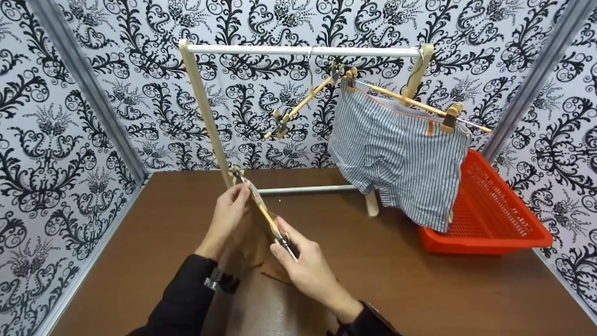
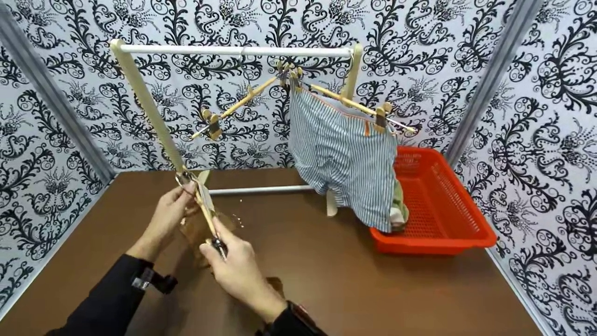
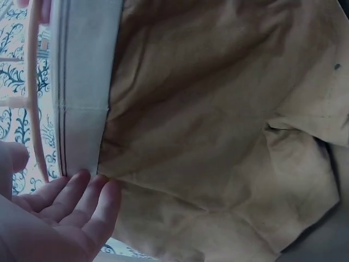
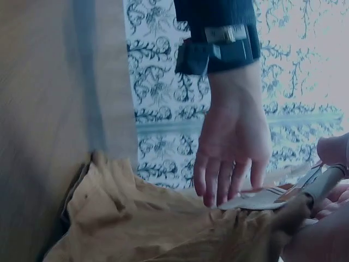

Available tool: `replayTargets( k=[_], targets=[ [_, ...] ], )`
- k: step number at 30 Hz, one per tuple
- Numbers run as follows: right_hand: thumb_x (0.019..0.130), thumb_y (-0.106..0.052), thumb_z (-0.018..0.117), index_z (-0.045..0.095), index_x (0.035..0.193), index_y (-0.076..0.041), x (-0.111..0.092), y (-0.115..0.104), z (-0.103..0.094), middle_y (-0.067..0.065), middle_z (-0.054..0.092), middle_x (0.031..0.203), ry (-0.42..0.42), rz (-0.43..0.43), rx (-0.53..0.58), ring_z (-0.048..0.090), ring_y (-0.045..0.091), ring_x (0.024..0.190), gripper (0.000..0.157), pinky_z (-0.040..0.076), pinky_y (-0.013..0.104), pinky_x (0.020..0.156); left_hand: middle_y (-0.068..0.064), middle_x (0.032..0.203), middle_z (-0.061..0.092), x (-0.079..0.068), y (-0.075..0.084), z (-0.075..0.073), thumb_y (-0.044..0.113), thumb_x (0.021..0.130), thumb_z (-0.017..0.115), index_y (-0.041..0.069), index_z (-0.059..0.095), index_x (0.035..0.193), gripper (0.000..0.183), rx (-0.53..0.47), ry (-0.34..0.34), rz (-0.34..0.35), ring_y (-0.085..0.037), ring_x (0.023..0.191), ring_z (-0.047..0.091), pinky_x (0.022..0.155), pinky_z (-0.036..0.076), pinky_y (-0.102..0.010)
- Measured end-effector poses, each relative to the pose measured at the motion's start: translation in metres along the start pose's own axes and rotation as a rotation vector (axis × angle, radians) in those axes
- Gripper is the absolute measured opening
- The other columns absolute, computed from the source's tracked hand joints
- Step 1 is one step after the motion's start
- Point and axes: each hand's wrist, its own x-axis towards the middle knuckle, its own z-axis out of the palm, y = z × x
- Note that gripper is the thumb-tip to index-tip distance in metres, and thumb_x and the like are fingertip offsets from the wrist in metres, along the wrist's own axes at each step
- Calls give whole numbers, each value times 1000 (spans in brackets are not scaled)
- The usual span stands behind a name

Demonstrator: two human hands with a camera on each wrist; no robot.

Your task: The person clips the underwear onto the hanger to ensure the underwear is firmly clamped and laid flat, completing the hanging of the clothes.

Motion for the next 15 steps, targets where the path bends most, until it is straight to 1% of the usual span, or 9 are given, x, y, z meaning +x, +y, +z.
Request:
replayTargets(
  k=[2, 4, 6, 7, 10, 13, 15],
  targets=[
    [103, -17, 62, 40, 150, 6, 4, -7, 3, 19, 49, 148, -10, -8, 41, 48, 24, 137, 57, 37, 37, 112, -21, 118, 67, 3, 8, -2, 17, 107, 51, -6, 61, 131, 35, 35, 5, 38, -28, 102, 66, 91, 56, -41],
    [101, -16, 64, 37, 152, 5, 9, -16, 5, 19, 48, 149, -15, 0, 87, 47, 22, 138, 62, 35, 36, 113, -20, 112, 67, 5, 18, -3, 18, 108, 50, -4, 61, 132, 34, 51, 3, 79, -25, 96, 63, 90, 54, -41],
    [98, -16, 69, 35, 153, 4, 13, -24, 6, 17, 47, 151, -19, 20, 132, 47, 20, 138, 68, 35, 34, 114, -17, 111, 66, 8, 27, -3, 20, 109, 48, -2, 62, 132, 35, 46, -3, 115, -22, 94, 60, 90, 53, -40],
    [97, -16, 71, 34, 154, 3, 15, -29, 6, 16, 47, 151, -19, 24, 149, 48, 19, 137, 71, 36, 34, 113, -16, 110, 66, 9, 32, -3, 21, 109, 47, -1, 62, 131, 35, 36, -6, 136, -21, 95, 60, 89, 52, -38],
    [94, -16, 75, 33, 155, 0, 22, -41, 6, 13, 48, 151, -23, 33, 189, 51, 18, 135, 76, 37, 33, 113, -15, 109, 62, 13, 45, -4, 24, 109, 46, 1, 63, 131, 36, 16, -17, 193, -23, 95, 55, 87, 48, -35],
    [94, -14, 73, 32, 156, 0, 32, -50, 8, 14, 47, 152, -14, 22, 219, 51, 21, 135, 75, 37, 33, 113, -13, 120, 58, 22, 55, -8, 22, 109, 46, 2, 60, 136, 37, 7, -40, 239, -27, 105, 53, 93, 46, -38],
    [94, -12, 71, 31, 156, 2, 40, -56, 9, 17, 46, 152, -4, 15, 256, 49, 24, 137, 74, 36, 34, 113, -13, 125, 54, 28, 62, -13, 21, 109, 46, 5, 56, 142, 38, -11, -70, 247, -28, 108, 51, 97, 46, -42]
  ],
)
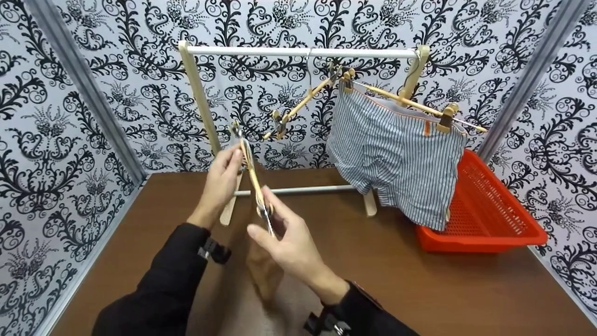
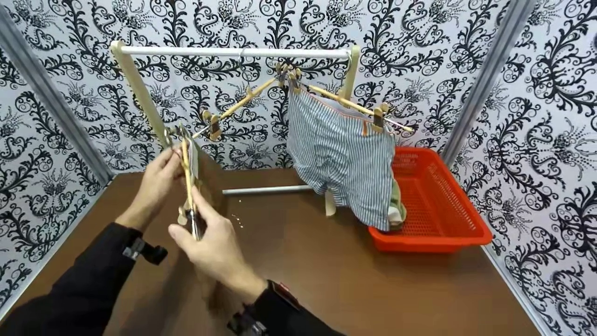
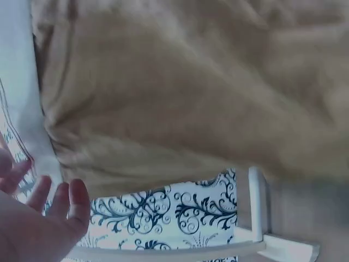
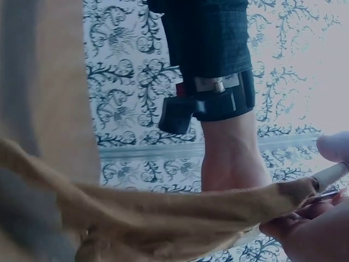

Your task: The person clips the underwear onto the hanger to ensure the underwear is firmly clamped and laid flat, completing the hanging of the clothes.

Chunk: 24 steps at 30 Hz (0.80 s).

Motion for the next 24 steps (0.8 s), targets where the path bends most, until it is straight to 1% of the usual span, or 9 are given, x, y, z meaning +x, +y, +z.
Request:
replayTargets(
  k=[4, 10, 13, 17, 20, 21, 22, 23, 24],
  targets=[
    [93, -9, 71, 27, 156, 2, 18, -11, 4, 18, 40, 156, -3, -4, 82, 43, 22, 142, 78, 34, 33, 115, -12, 137, 51, 15, 6, -10, 18, 109, 44, 10, 48, 150, 42, -45, -48, 15, -20, 111, 52, 101, 46, -39],
    [94, -7, 68, 16, 159, 1, 41, -26, 11, 18, 31, 161, -67, -38, 201, 42, 24, 143, 83, 35, 36, 114, -11, 142, 52, 32, 22, -22, 17, 109, 42, 15, 42, 154, 45, -68, -87, 29, -22, 119, 54, 106, 43, -38],
    [95, -8, 66, 13, 159, 1, 52, -32, 12, 19, 29, 162, -71, -60, 207, 42, 22, 143, 83, 37, 35, 113, -9, 146, 51, 42, 34, -27, 18, 110, 42, 18, 42, 155, 45, -50, -98, 28, -24, 124, 52, 109, 41, -40],
    [97, -9, 63, 14, 158, 4, 70, -37, 13, 18, 26, 163, -67, -111, 201, 38, 20, 145, 80, 32, 32, 116, -8, 155, 44, 57, 46, -32, 23, 110, 42, 17, 42, 154, 45, -53, -107, 22, -25, 137, 43, 116, 32, -46],
    [100, -6, 58, 21, 157, 4, 83, -39, 18, 19, 31, 161, -56, -166, 205, 42, 23, 143, 69, 35, 33, 115, -1, 161, 38, 63, 52, -33, 31, 110, 42, 19, 42, 155, 47, -82, -109, -12, -16, 144, 35, 120, 24, -43],
    [100, -3, 55, 23, 157, 4, 88, -40, 20, 20, 32, 160, -54, -184, 210, 44, 23, 141, 65, 36, 34, 114, 3, 161, 37, 64, 54, -32, 33, 110, 41, 21, 42, 155, 47, -119, -110, -25, -13, 139, 40, 118, 27, -38],
    [101, -2, 53, 25, 157, 2, 91, -40, 23, 19, 35, 159, -51, -188, 209, 55, 21, 130, 63, 44, 31, 107, 1, 153, 48, 63, 56, -30, 35, 109, 41, 24, 43, 155, 47, -177, -111, -48, -11, 127, 50, 111, 36, -33],
    [102, 0, 51, 27, 157, 0, 94, -40, 26, 20, 37, 158, -55, -194, 217, 61, 19, 118, 61, 48, 30, 103, -2, 139, 59, 63, 58, -27, 35, 110, 41, 23, 44, 154, 46, -275, -112, -58, -8, 110, 57, 100, 43, -27],
    [102, 2, 49, 28, 157, 0, 97, -40, 30, 21, 38, 157, -62, -199, 230, 62, 16, 115, 59, 49, 30, 102, -3, 125, 64, 61, 62, -24, 34, 110, 39, 21, 46, 153, 45, -352, -120, -56, -7, 94, 58, 87, 47, -23]
  ],
)
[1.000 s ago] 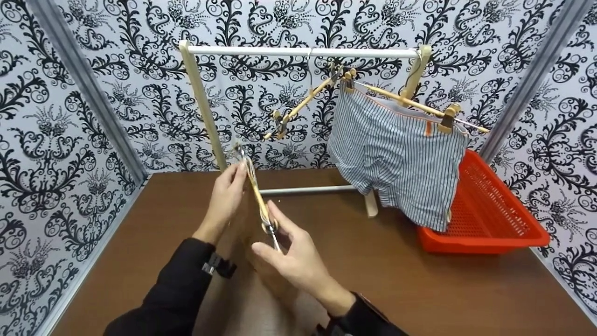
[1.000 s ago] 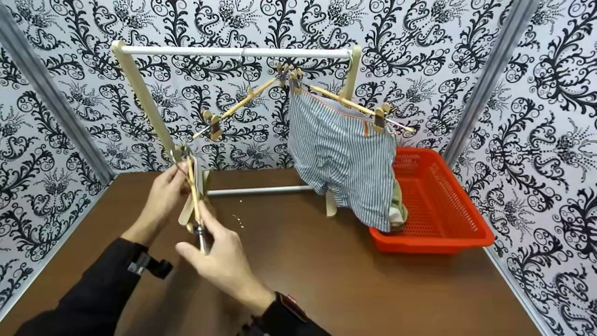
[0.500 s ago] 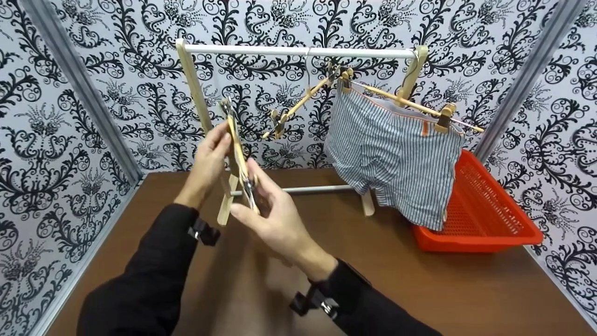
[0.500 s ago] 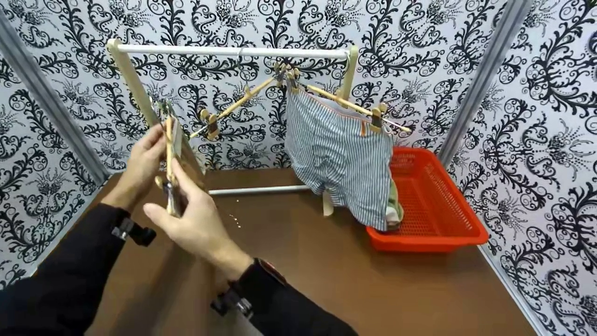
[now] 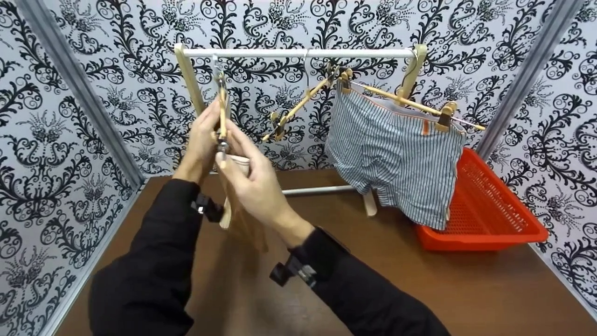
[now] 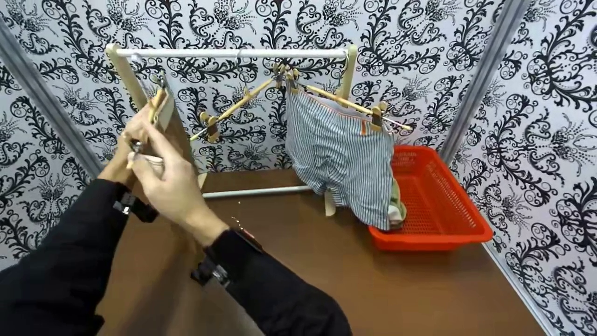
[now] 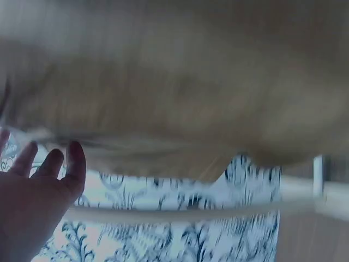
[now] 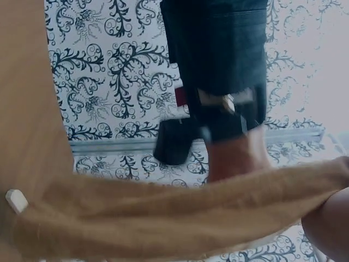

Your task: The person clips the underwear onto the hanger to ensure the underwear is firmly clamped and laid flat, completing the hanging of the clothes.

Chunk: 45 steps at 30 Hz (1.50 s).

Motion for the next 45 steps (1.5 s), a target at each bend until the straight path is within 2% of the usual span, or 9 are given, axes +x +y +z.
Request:
replayTargets(
  k=[4, 8, 10, 15, 24, 32, 35, 40, 45],
  targets=[
    [104, 4, 45, 30, 156, -1, 4, 4, 10, 21, 40, 156, 8, 4, -1, 63, 9, 106, 55, 51, 26, 96, 2, 85, 54, -5, 9, 19, 24, 111, 32, 9, 55, 138, 38, -218, -35, 77, -8, 64, 46, 55, 42, -19],
    [102, 6, 48, 35, 155, -1, 7, 8, 15, 18, 42, 155, 43, 17, -34, 59, 9, 122, 55, 49, 27, 100, -3, 125, 58, -7, 21, 36, 25, 111, 33, 9, 51, 143, 40, -373, 56, 60, -14, 100, 57, 81, 51, -23],
    [99, 4, 54, 37, 154, -3, 8, 9, 17, 15, 45, 153, 51, 39, -60, 64, 9, 107, 58, 52, 26, 95, -6, 145, 50, -7, 24, 42, 29, 112, 32, 13, 47, 148, 42, -442, 139, 20, -20, 121, 54, 97, 48, -31],
    [92, -18, 76, 47, 150, -5, 11, 8, 18, 8, 50, 151, 49, 34, -268, 56, 9, 125, 66, 41, 25, 109, -7, 160, 36, -6, 28, 47, 33, 112, 26, 14, 38, 155, 49, -278, 295, -5, -24, 143, 37, 116, 30, -40],
    [82, -25, 87, 52, 147, -8, 14, 0, 22, 8, 51, 150, 128, 14, -350, 47, 6, 136, 75, 35, 24, 112, -18, 140, 54, -4, 22, 51, 21, 111, 31, -4, 51, 140, 43, -104, 452, 204, -24, 123, 53, 106, 42, -33],
    [85, -7, 79, 46, 147, 3, 14, 3, 17, 15, 48, 149, 63, -11, -110, 48, 7, 135, 72, 37, 28, 112, -9, 114, 53, -7, 35, 50, 36, 112, 27, -1, 41, 146, 51, -406, 358, -156, -15, 86, 54, 71, 50, -20],
    [86, -6, 77, 44, 148, 4, 13, 5, 13, 16, 47, 150, 46, -22, -105, 47, 8, 136, 71, 35, 28, 113, -10, 123, 54, -13, 38, 50, 39, 112, 30, 2, 34, 150, 54, -433, 318, -236, -15, 91, 56, 73, 52, -20],
    [89, -5, 73, 39, 150, 5, 15, 3, 9, 18, 45, 151, 10, -61, -81, 47, 13, 138, 71, 36, 31, 113, -12, 129, 55, -12, 42, 45, 30, 113, 28, -2, 37, 149, 49, -469, 282, -160, -17, 104, 56, 91, 49, -22],
    [97, -4, 66, 32, 151, 8, 24, -2, 6, 24, 40, 152, 26, -99, -74, 51, 19, 135, 65, 43, 34, 109, -9, 99, 59, 6, 36, 26, 28, 112, 30, -3, 53, 124, 40, -580, 204, -26, -13, 69, 51, 57, 45, -19]
  ],
)
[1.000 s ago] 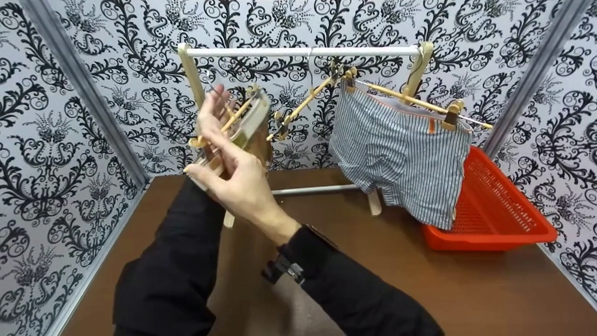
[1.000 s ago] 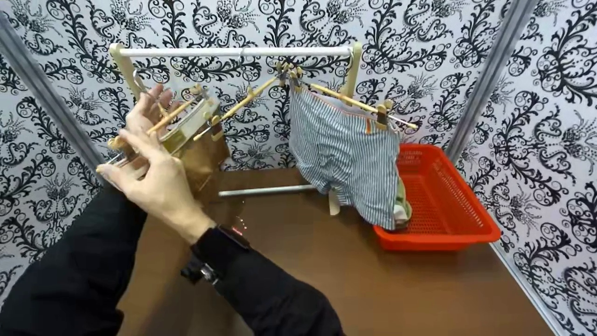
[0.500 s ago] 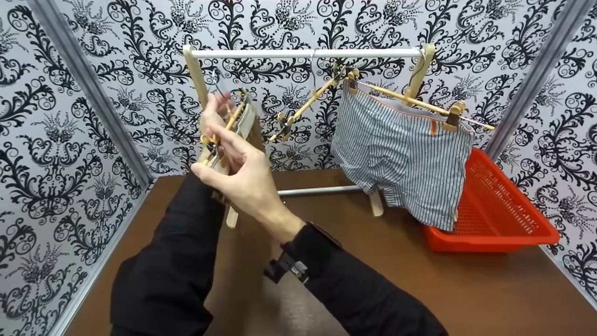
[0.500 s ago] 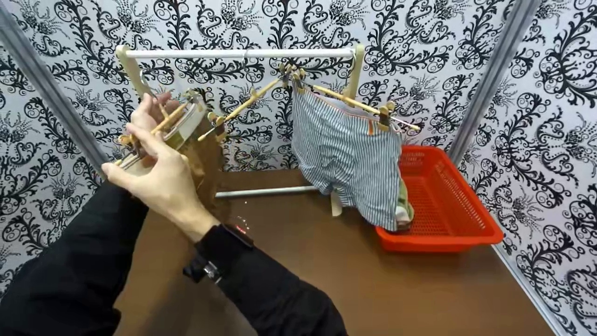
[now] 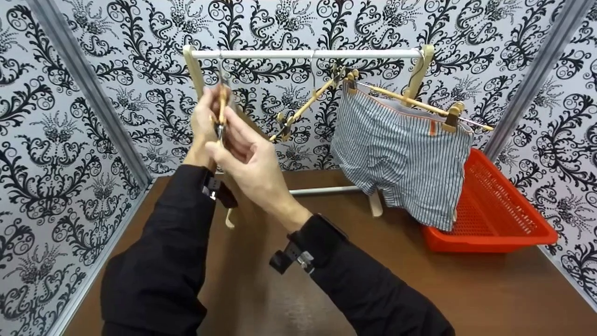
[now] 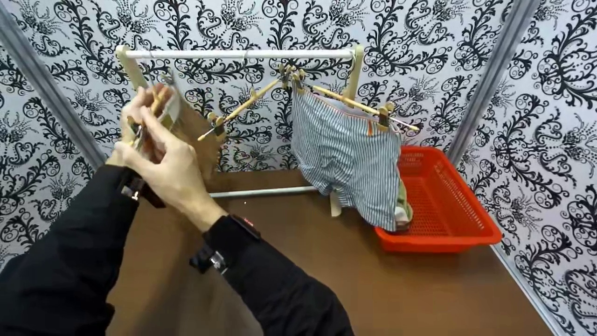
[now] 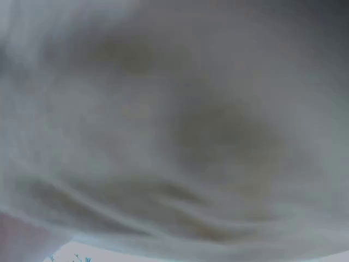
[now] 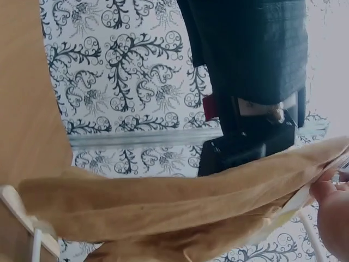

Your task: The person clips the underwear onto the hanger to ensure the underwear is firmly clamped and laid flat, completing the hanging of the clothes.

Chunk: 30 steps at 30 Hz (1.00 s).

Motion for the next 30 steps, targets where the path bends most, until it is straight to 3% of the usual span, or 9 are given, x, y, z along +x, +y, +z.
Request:
replayTargets(
  k=[3, 7, 9, 13, 16, 21, 24, 26, 30],
  targets=[
    [101, -2, 60, 31, 150, 11, 6, 0, -1, 26, 31, 156, -5, -27, -13, 41, 19, 142, 58, 38, 33, 112, -5, 104, 62, 15, 2, -10, 32, 112, 31, 5, 57, 126, 41, 16, 23, 27, -12, 67, 47, 55, 41, -20],
    [103, -6, 56, 35, 148, 10, 13, 2, -2, 24, 29, 158, 20, -7, -39, 36, 15, 145, 52, 35, 30, 114, -4, 116, 57, 29, 5, -19, 38, 111, 30, 8, 48, 144, 48, 60, 45, 22, -12, 76, 46, 63, 44, -21],
    [104, -8, 55, 37, 148, 8, 17, 4, -1, 21, 29, 158, 35, 14, -50, 35, 14, 145, 50, 35, 28, 113, -5, 115, 54, 33, 7, -21, 39, 111, 30, 9, 45, 144, 47, 55, 37, 10, -13, 78, 47, 65, 46, -22],
    [105, -10, 53, 39, 148, 6, 25, 9, 1, 20, 28, 159, 33, 29, -52, 31, 12, 147, 48, 32, 26, 115, -5, 108, 53, 37, 8, -23, 42, 110, 33, 12, 50, 131, 41, 31, 33, -44, -15, 77, 52, 64, 50, -24],
    [105, -10, 53, 39, 148, 6, 28, 13, 2, 19, 28, 160, 23, 33, -50, 30, 11, 147, 48, 31, 26, 115, -5, 92, 49, 38, 7, -26, 42, 110, 33, 9, 50, 114, 37, -15, -2, -63, -16, 67, 50, 56, 47, -24],
    [105, -12, 53, 40, 149, 4, 25, 18, 4, 17, 29, 160, 18, 56, -67, 30, 9, 146, 48, 32, 24, 114, -5, 83, 47, 38, 3, -33, 41, 110, 33, 7, 46, 104, 37, -64, -14, -62, -15, 60, 49, 51, 45, -23],
    [106, -12, 53, 40, 148, 6, 23, 21, 5, 18, 29, 160, 15, 52, -79, 30, 8, 146, 48, 30, 23, 115, -4, 90, 45, 38, 2, -36, 39, 111, 29, 9, 48, 116, 36, 3, -10, -38, -13, 65, 47, 54, 44, -21],
    [106, -13, 53, 39, 149, 6, 22, 22, 5, 18, 28, 160, 12, 53, -88, 30, 7, 146, 48, 29, 23, 115, -2, 98, 44, 38, 1, -38, 38, 111, 27, 11, 46, 134, 40, 74, -1, -24, -11, 72, 46, 59, 44, -19],
    [106, -13, 52, 38, 150, 4, 21, 24, 3, 18, 25, 161, 6, 62, -93, 29, 7, 146, 49, 28, 22, 115, 0, 109, 42, 39, 0, -40, 40, 111, 24, 17, 27, 159, 53, 179, 1, -26, -10, 81, 46, 67, 43, -17]
  ],
)
